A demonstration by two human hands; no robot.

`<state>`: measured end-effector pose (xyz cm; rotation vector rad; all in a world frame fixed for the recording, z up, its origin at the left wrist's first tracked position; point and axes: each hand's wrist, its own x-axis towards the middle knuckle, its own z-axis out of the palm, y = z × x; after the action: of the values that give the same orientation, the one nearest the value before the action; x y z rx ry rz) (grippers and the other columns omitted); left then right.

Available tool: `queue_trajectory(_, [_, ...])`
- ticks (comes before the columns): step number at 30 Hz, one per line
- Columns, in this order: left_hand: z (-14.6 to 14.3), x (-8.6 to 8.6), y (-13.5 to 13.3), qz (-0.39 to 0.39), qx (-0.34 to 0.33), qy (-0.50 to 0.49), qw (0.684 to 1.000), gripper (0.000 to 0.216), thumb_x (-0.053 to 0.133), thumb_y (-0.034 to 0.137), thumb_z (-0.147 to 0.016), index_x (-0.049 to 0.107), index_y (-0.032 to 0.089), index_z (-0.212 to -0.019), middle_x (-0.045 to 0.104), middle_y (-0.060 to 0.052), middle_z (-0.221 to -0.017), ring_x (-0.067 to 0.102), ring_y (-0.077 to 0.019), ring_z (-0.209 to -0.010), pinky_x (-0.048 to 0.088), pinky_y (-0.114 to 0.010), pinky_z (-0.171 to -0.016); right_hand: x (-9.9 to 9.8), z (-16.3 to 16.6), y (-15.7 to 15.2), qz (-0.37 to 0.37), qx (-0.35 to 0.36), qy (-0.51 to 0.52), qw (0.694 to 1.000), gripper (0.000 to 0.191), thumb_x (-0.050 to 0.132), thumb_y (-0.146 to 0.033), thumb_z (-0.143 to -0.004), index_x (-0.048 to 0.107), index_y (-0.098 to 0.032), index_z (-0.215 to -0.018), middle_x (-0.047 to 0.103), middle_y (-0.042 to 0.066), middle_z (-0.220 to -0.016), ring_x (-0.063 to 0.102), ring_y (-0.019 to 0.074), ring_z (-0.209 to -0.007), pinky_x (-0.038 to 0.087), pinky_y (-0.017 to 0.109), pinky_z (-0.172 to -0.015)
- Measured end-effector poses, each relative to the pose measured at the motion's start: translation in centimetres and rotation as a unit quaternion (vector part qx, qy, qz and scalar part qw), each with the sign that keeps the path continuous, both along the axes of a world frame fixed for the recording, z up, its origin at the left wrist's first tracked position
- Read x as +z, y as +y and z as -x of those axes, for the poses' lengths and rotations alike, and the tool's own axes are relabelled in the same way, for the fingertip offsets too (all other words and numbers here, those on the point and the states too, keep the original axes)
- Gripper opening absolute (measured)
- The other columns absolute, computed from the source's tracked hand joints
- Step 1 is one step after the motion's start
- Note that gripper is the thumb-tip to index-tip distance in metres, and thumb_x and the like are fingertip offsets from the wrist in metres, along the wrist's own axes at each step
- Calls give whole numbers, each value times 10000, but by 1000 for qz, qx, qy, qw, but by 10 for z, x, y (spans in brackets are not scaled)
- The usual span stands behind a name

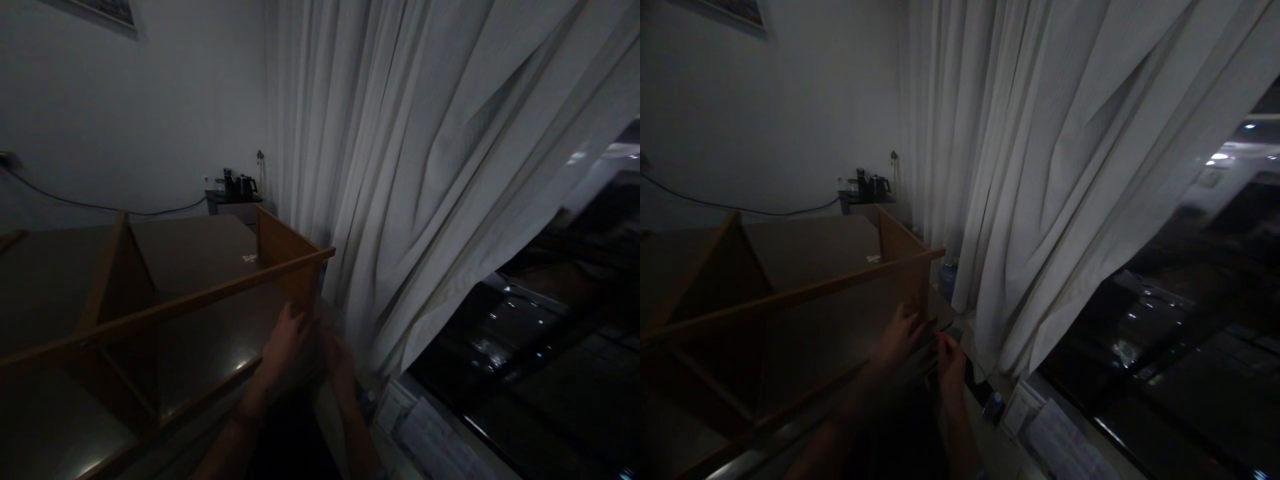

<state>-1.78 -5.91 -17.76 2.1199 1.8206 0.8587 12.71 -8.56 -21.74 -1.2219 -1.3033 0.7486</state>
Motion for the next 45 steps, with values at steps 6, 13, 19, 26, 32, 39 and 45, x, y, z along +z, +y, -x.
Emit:
queue_trajectory(6, [4, 9, 4, 26, -61, -28, 997, 315, 395, 319, -955, 670, 204, -1055, 458, -79, -1400, 457, -210, -1308, 378, -327, -1098, -2, 0, 2, 7, -15, -20, 1000, 455, 480, -499, -886, 741, -136, -967, 743, 117, -947, 691, 239, -849, 527, 310, -754])
queue_trajectory(13, [0, 10, 5, 50, -62, -20, 997, 317, 395, 271, -953, 660, 190, -1107, 540, -103, -1330, 496, -204, -1266, 380, -324, -1081, -9, 0, 5, -47, -36, -63, 996, 355, 507, -421, -888, 729, -155, -967, 727, 111, -981, 673, 218, -912, 505, 340, -856])
queue_trajectory(19, [0, 13, 3, 54, -67, -31, 996, 315, 386, 251, -954, 668, 209, -1089, 554, -87, -1325, 488, -203, -1275, 377, -327, -1087, -6, 0, 3, -53, -28, -75, 995, 366, 472, -413, -918, 726, -167, -1013, 724, 109, -1011, 666, 214, -931, 501, 331, -856])
queue_trajectory(26, [1, 0, 5, -1, -37, -40, 998, 309, 422, 332, -948, 664, 188, -1075, 479, -110, -1335, 465, -247, -1278, 397, -389, -1079, -8, 0, 4, -49, -28, -78, 995, 359, 487, -416, -907, 722, -159, -993, 722, 109, -987, 663, 213, -912, 498, 326, -848])
queue_trajectory(32, [1, -9, 8, -64, -38, -39, 996, 288, 444, 366, -930, 632, 195, -1066, 507, -114, -1220, 548, -240, -1141, 483, -401, -973, -10, 0, 6, -48, -19, -57, 997, 353, 479, -402, -911, 721, -163, -1005, 724, 107, -1006, 669, 214, -923, 501, 328, -855])
queue_trajectory(39, [1, 9, 3, -36, 25, -17, 999, 541, 494, 521, -874, 445, 134, -1248, 570, -164, -1221, 555, -288, -1155, 472, -404, -950, -9, -1, 6, -32, -13, -59, 998, 386, 468, -416, -917, 716, -164, -1072, 725, 110, -1036, 676, 224, -945, 510, 328, -854])
queue_trajectory(45, [-3, 33, 3, -31, 69, 31, 997, 667, 526, 662, -788, 477, 112, -1162, 570, -178, -1192, 560, -313, -1116, 484, -383, -872, -2, 0, 2, -39, -23, -77, 996, 371, 466, -381, -917, 726, -149, -1044, 727, 119, -1015, 679, 221, -919, 513, 317, -838])
